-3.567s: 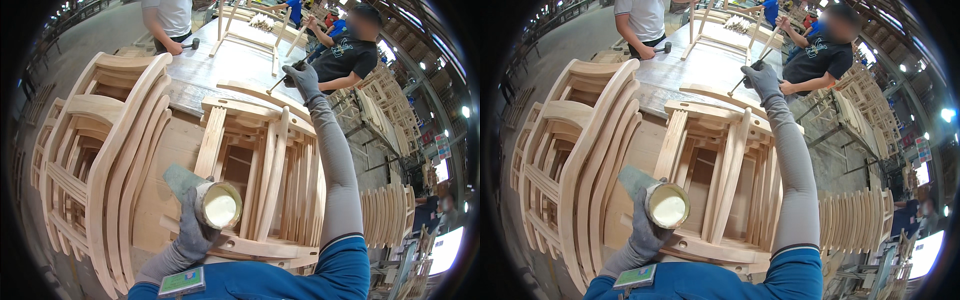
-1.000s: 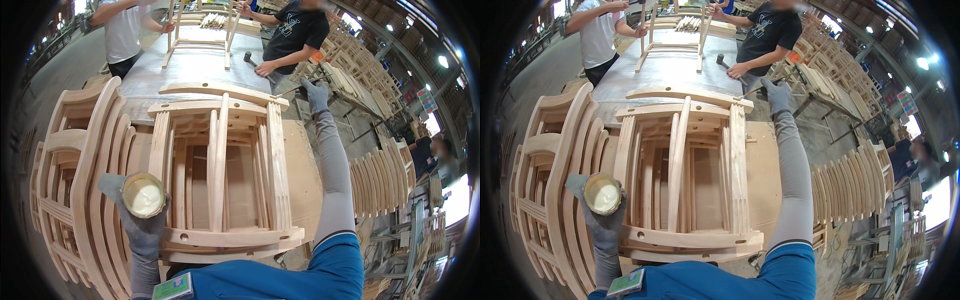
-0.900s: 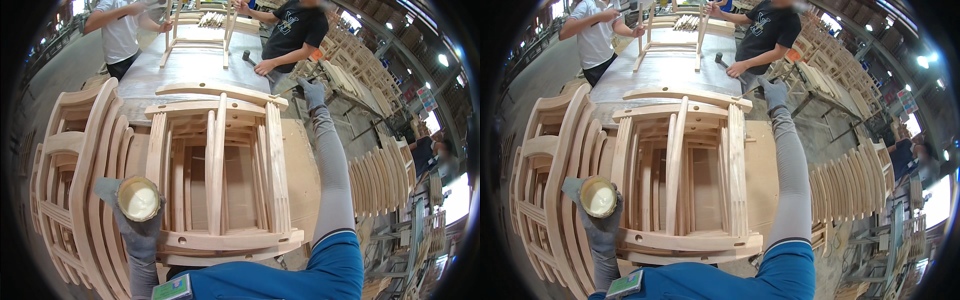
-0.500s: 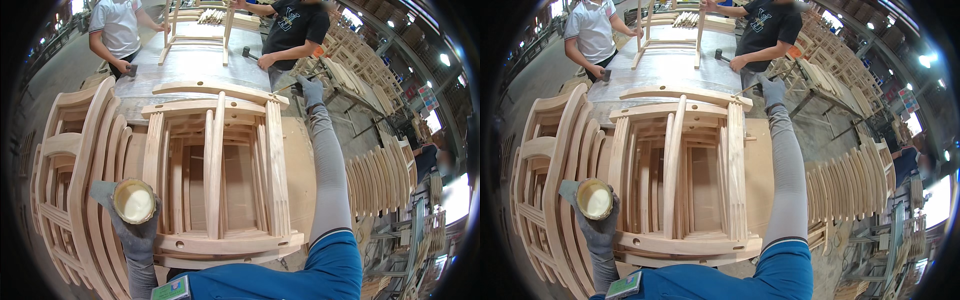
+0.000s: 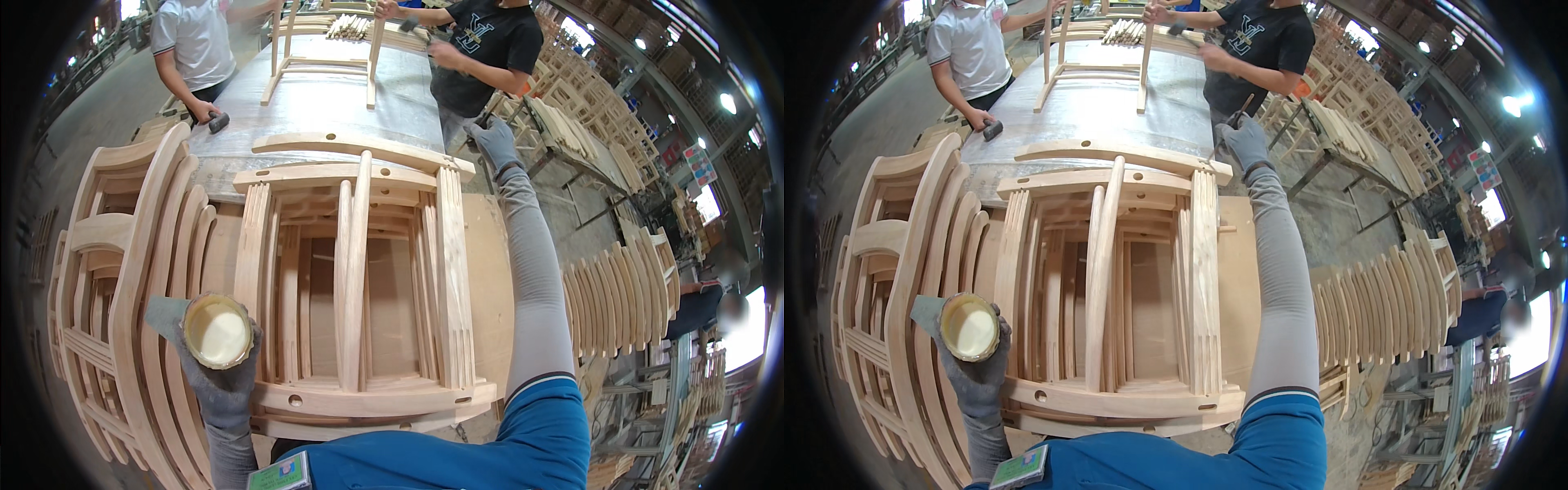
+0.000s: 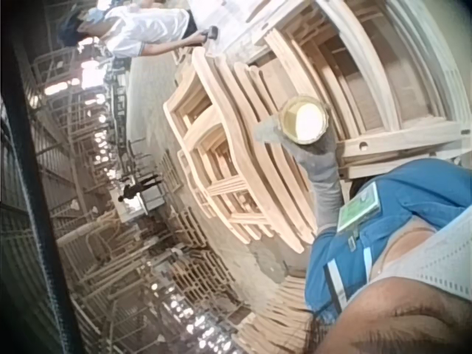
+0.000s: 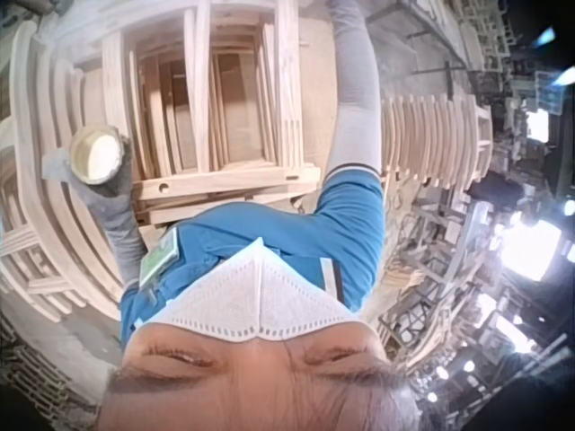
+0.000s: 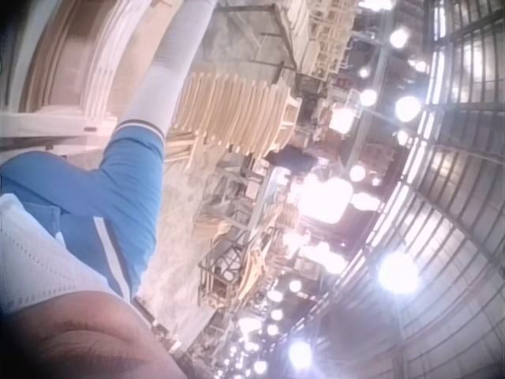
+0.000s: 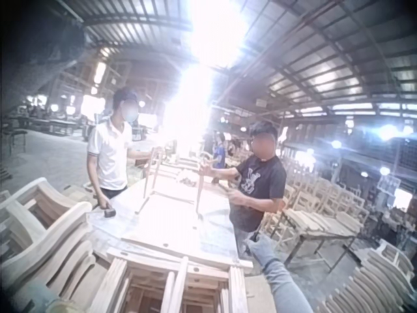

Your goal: The person applies a light-colored finish to wooden chair frames using a brush and a small container. The person moves between stacked chair frames, dipping the brush and coating the surfaces, then places the container down and continues painting.

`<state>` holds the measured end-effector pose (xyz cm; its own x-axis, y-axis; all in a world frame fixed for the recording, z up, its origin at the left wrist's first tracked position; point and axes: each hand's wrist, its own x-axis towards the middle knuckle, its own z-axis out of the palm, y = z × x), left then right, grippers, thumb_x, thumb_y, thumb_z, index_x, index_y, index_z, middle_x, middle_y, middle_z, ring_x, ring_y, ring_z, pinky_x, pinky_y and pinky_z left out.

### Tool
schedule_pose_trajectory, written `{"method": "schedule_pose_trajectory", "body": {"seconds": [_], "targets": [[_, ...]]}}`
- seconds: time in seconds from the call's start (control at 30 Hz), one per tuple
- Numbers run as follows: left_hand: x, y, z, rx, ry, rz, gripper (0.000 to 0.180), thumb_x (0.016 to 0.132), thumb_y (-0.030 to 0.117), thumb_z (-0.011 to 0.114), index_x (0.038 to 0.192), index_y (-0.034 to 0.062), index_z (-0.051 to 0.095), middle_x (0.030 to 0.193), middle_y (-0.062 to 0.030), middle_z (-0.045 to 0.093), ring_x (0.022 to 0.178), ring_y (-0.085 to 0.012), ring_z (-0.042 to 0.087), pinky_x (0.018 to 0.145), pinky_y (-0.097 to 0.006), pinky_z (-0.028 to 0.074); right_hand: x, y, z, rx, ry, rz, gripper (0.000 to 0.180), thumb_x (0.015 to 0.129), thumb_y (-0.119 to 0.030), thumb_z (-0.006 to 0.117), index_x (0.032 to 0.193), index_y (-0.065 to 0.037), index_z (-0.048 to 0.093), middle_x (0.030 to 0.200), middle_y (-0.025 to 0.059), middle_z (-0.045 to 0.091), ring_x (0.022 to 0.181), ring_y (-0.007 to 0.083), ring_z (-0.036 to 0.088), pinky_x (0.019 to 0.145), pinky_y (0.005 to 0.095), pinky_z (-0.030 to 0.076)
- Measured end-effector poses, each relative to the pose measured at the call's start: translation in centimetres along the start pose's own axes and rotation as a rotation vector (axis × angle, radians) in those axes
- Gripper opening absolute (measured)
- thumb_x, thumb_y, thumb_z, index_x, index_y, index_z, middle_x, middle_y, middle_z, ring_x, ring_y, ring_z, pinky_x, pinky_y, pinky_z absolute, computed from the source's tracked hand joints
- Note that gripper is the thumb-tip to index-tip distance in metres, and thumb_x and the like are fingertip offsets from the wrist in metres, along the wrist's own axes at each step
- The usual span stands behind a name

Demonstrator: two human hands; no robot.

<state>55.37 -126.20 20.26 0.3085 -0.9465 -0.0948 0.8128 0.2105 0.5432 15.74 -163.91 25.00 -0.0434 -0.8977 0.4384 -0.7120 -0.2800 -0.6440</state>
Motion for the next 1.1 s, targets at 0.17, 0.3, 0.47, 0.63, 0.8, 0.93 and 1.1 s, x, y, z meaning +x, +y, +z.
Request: {"method": "schedule_pose_trajectory", "body": {"seconds": [0.17, 0.3, 0.47, 0.63, 0.8, 0.93, 1.1], "targets": [[-0.3, 0.0, 0.4, 0.059, 0.056, 0.05, 0.048, 0.095, 0.046, 0.042, 0.127, 0.0109, 0.046, 0.116, -0.0169, 0.054, 0.106, -0.0294, 0.055, 0.091, -0.044, 0.048, -0.8, -1.8, 1.8, 0.096, -0.082, 0.083, 0.026, 0.075, -0.027, 0.068, 0.08, -0.003, 0.061, 0.068, 0.0123, 0.064, 0.065, 0.0246, 0.063, 0.062, 0.0349, 0.047], [-0.3, 0.1, 0.6, 0.02, 0.036, 0.029, 0.049, 0.095, 0.046, 0.042, 0.128, 0.0107, 0.046, 0.117, -0.017, 0.053, 0.107, -0.0294, 0.054, 0.091, -0.044, 0.048, -0.7, -1.9, 0.8, 0.129, -0.058, 0.072, 0.027, 0.075, -0.028, 0.069, 0.081, -0.002, 0.062, 0.068, 0.0119, 0.064, 0.062, 0.0235, 0.062, 0.06, 0.0341, 0.047], [-0.4, 0.2, -0.3, 0.005, 0.114, 0.045, 0.048, 0.095, 0.046, 0.043, 0.127, 0.0105, 0.046, 0.116, -0.017, 0.054, 0.106, -0.0294, 0.055, 0.091, -0.044, 0.048, -0.2, -1.0, -0.2, 0.059, 0.008, 0.093, 0.025, 0.072, -0.023, 0.072, 0.08, -0.001, 0.063, 0.067, 0.0104, 0.064, 0.057, 0.0213, 0.062, 0.054, 0.032, 0.048], [-0.1, -0.1, 0.1, 0.009, 0.046, 0.024, 0.05, 0.094, 0.046, 0.043, 0.129, 0.0099, 0.045, 0.117, -0.0182, 0.053, 0.108, -0.0306, 0.054, 0.092, -0.044, 0.048, -1.1, 1.7, 0.8, 0.654, 0.166, 0.4, 0.02, 0.076, -0.011, 0.069, 0.08, 0.005, 0.058, 0.068, 0.013, 0.061, 0.053, 0.0228, 0.062, 0.049, 0.0312, 0.055], [0.0, 0.0, -0.6, -0.021, 0.062, 0.027, 0.051, 0.094, 0.047, 0.043, 0.13, 0.0097, 0.044, 0.118, -0.0184, 0.053, 0.109, -0.031, 0.053, 0.094, -0.045, 0.046, -2.8, 4.0, 0.7, 0.968, 0.078, 0.609, 0.018, 0.081, -0.005, 0.065, 0.084, 0.011, 0.058, 0.078, 0.0184, 0.062, 0.059, 0.0277, 0.064, 0.053, 0.0322, 0.059], [0.0, 0.0, 0.0, -0.006, 0.032, 0.022, 0.052, 0.094, 0.047, 0.043, 0.131, 0.0099, 0.043, 0.119, -0.0186, 0.052, 0.109, -0.0311, 0.053, 0.095, -0.045, 0.045, -3.1, 3.4, -0.1, 1.031, 0.0, 0.641, 0.015, 0.082, 0.002, 0.06, 0.089, 0.014, 0.057, 0.086, 0.0222, 0.061, 0.071, 0.0318, 0.065, 0.062, 0.0337, 0.061], [0.3, -0.5, 1.0, 0.009, -0.119, -0.025, 0.053, 0.094, 0.047, 0.042, 0.133, 0.0111, 0.041, 0.122, -0.0178, 0.05, 0.11, -0.0313, 0.052, 0.095, -0.045, 0.045, -4.0, 2.5, -3.6, 1.023, 0.01, 0.461, 0.017, 0.081, 0.008, 0.058, 0.097, 0.012, 0.055, 0.088, 0.018, 0.061, 0.081, 0.0296, 0.064, 0.072, 0.0358, 0.06]]}}
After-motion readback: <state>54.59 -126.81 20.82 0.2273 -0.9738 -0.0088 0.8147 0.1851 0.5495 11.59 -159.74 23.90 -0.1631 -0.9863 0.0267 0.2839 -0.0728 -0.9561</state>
